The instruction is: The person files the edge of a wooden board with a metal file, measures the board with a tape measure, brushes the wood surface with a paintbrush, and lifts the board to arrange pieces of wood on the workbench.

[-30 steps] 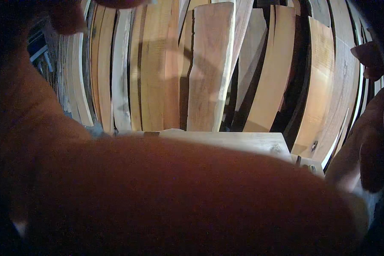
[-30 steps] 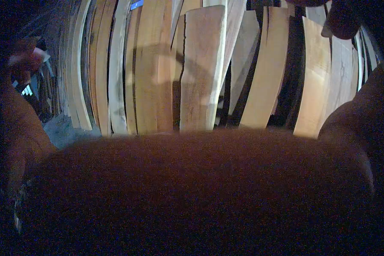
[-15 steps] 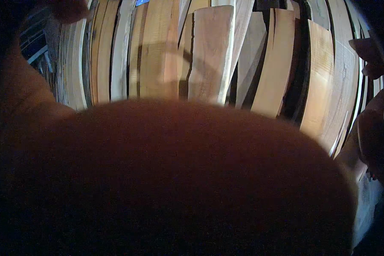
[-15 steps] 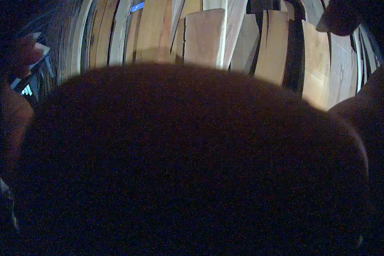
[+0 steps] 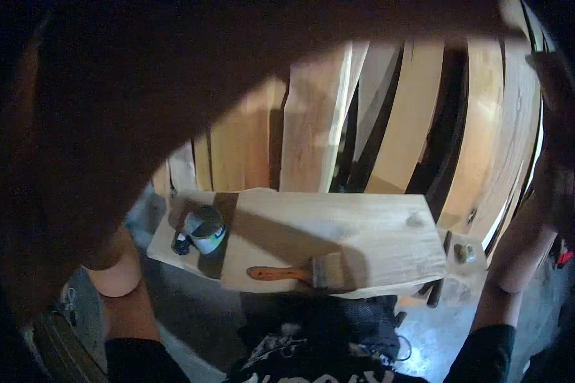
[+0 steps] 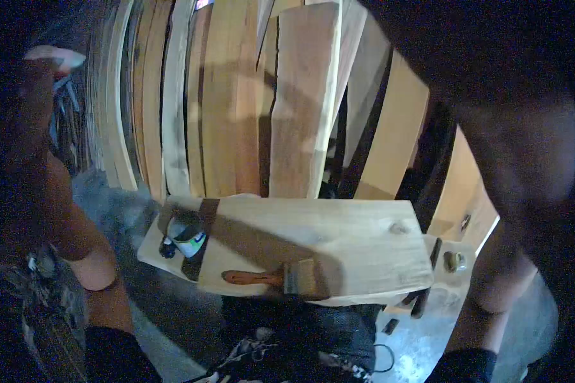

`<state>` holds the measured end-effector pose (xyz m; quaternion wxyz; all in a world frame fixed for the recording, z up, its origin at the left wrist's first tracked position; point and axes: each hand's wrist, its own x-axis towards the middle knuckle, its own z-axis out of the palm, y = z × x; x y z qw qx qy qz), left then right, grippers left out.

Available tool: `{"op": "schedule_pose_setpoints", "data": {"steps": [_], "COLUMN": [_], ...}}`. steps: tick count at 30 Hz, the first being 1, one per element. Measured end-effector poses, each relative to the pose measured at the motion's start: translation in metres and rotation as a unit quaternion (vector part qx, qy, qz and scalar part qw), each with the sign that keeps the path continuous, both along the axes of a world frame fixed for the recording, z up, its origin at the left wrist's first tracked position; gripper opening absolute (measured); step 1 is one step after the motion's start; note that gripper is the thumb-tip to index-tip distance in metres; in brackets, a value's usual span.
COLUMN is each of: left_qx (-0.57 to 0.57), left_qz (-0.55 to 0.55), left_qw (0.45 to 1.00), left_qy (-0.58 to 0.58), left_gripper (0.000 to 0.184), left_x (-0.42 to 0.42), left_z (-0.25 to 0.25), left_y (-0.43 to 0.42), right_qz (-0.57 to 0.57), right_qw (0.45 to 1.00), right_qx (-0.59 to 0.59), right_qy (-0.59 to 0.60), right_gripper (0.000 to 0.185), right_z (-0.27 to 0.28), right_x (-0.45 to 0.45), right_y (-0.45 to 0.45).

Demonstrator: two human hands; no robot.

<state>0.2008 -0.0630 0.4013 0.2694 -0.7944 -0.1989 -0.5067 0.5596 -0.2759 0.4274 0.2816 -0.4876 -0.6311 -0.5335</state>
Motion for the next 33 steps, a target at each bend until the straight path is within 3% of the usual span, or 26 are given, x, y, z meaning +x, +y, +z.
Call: {"op": "schedule_pose_setpoints", "data": {"steps": [8,11,12,14,15,16,19,22,25,26,27,28,29,31,33], "left_qx": [0.108,0.106,0.135,0.052,-0.025,-0.102,-0.083,-0.137,-0.298,-0.321,-0.344,-0.369,-0.384,-0.412,-0.449], "left_qz": [-0.027,-0.192,-0.184,-0.135,-0.109,-0.083,-0.054,-0.146,-0.188,-0.233,-0.279,-0.33,-0.305,-0.26,-0.231], "left_qw": [0.994,0.973,0.973,0.989,0.993,0.991,0.988,0.966,0.923,0.91,0.891,0.866,0.867,0.86,0.838], "left_qy": [0.026,-0.065,-0.021,-0.034,-0.035,-0.036,0.121,0.164,0.153,0.123,0.093,0.065,0.091,0.15,0.205], "left_gripper": [0.032,0.019,0.017,0.03,0.03,0.03,0.029,0.037,0.055,0.061,0.069,0.078,0.084,0.101,0.093], "left_x": [0.008,0.053,0.048,0.047,0.047,0.046,0.039,0.041,0.039,0.044,0.053,0.061,0.068,0.079,0.094], "left_z": [0.038,0.021,0.017,-0.004,-0.019,-0.034,-0.077,-0.123,-0.154,-0.165,-0.176,-0.184,-0.19,-0.199,-0.209], "left_y": [0.003,0.002,0.008,0.004,0.002,0.002,0.012,0.008,-0.003,-0.005,-0.007,-0.009,-0.013,-0.022,-0.033], "right_qz": [-0.029,-0.042,-0.043,-0.05,-0.058,-0.071,-0.124,-0.189,-0.199,-0.21,-0.076,0.017,0.101,-0.189,-0.229], "right_qw": [1.0,0.999,0.999,0.998,0.991,0.984,0.954,0.928,0.894,0.869,0.833,0.802,0.761,0.839,0.857], "right_qx": [-0.005,-0.019,-0.022,-0.017,-0.016,-0.026,-0.065,-0.052,0.013,-0.043,0.085,0.082,0.084,-0.026,-0.058], "right_qy": [0.011,0.027,0.024,0.031,0.117,0.16,0.264,0.318,0.401,0.446,0.541,0.592,0.635,0.509,0.459], "right_gripper": [0.043,0.042,0.042,0.03,0.01,0.011,0.009,0.012,0.02,0.038,0.015,0.009,0.009,0.014,0.011], "right_z": [-0.008,-0.011,-0.016,-0.028,-0.038,-0.048,-0.078,-0.12,-0.192,-0.208,-0.249,-0.277,-0.296,-0.301,-0.283], "right_x": [0.019,0.037,0.037,0.042,0.044,0.064,0.121,0.158,0.185,0.193,0.213,0.222,0.223,0.179,0.147], "right_y": [-0.015,-0.023,-0.025,-0.034,-0.039,-0.048,-0.083,-0.122,-0.162,-0.181,-0.192,-0.206,-0.227,-0.218,-0.197]}}
